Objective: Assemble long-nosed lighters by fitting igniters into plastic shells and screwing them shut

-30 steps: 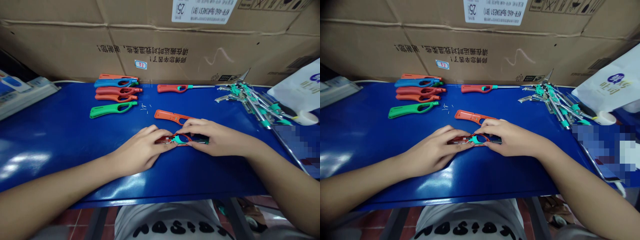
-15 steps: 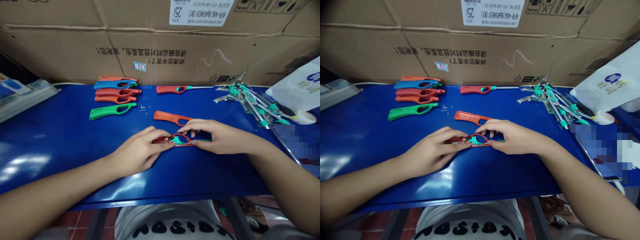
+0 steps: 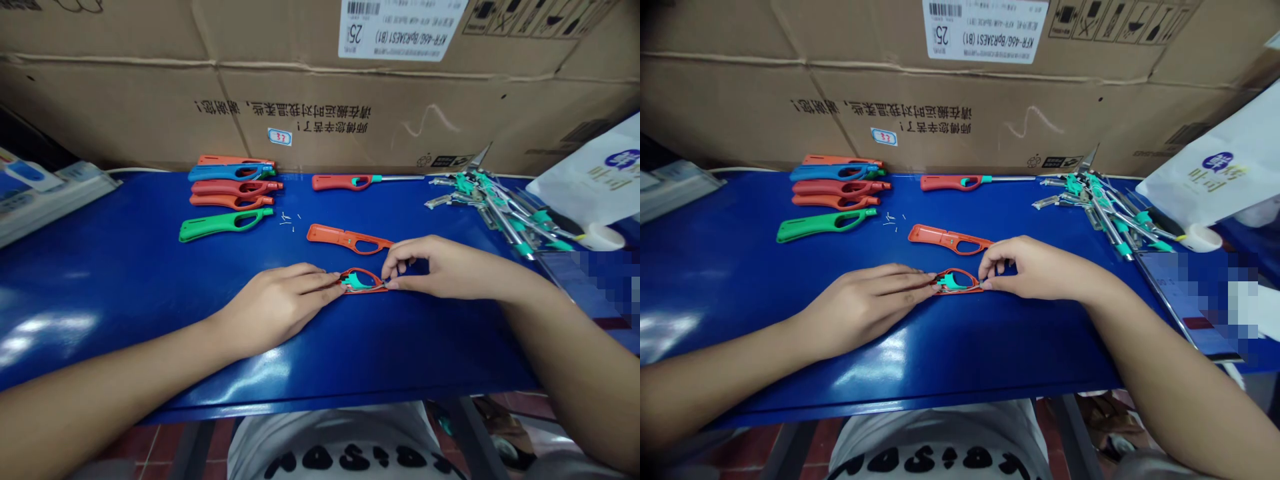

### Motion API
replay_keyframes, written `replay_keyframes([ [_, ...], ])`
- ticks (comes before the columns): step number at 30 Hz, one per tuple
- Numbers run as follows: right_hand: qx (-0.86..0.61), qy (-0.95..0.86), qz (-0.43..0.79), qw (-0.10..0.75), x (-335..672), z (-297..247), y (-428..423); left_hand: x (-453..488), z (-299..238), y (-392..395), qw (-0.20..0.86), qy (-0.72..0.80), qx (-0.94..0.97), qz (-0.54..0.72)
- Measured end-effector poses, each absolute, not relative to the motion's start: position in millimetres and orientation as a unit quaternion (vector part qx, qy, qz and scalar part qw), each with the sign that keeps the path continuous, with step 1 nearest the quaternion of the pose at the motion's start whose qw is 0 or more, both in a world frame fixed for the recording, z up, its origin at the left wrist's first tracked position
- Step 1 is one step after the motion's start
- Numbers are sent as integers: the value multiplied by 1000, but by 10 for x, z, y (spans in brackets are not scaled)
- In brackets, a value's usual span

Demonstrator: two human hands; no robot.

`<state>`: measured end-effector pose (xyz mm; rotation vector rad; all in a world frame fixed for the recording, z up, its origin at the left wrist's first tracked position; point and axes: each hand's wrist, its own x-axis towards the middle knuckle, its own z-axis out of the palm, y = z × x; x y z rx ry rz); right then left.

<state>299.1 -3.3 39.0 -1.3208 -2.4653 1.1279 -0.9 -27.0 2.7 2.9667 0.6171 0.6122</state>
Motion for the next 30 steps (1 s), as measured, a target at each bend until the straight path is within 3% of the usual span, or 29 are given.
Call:
replay_keyframes([
  [8, -483, -797, 361, 32, 2911, 360, -83, -25, 33, -237, 60, 200, 956, 207],
  [16, -411, -854, 308, 89, 2960, 381, -51, -14, 64, -157, 140, 242, 933, 228],
  [30, -424, -870, 247, 37, 3240, 483, 7, -78, 58, -88, 155, 257, 927, 224],
])
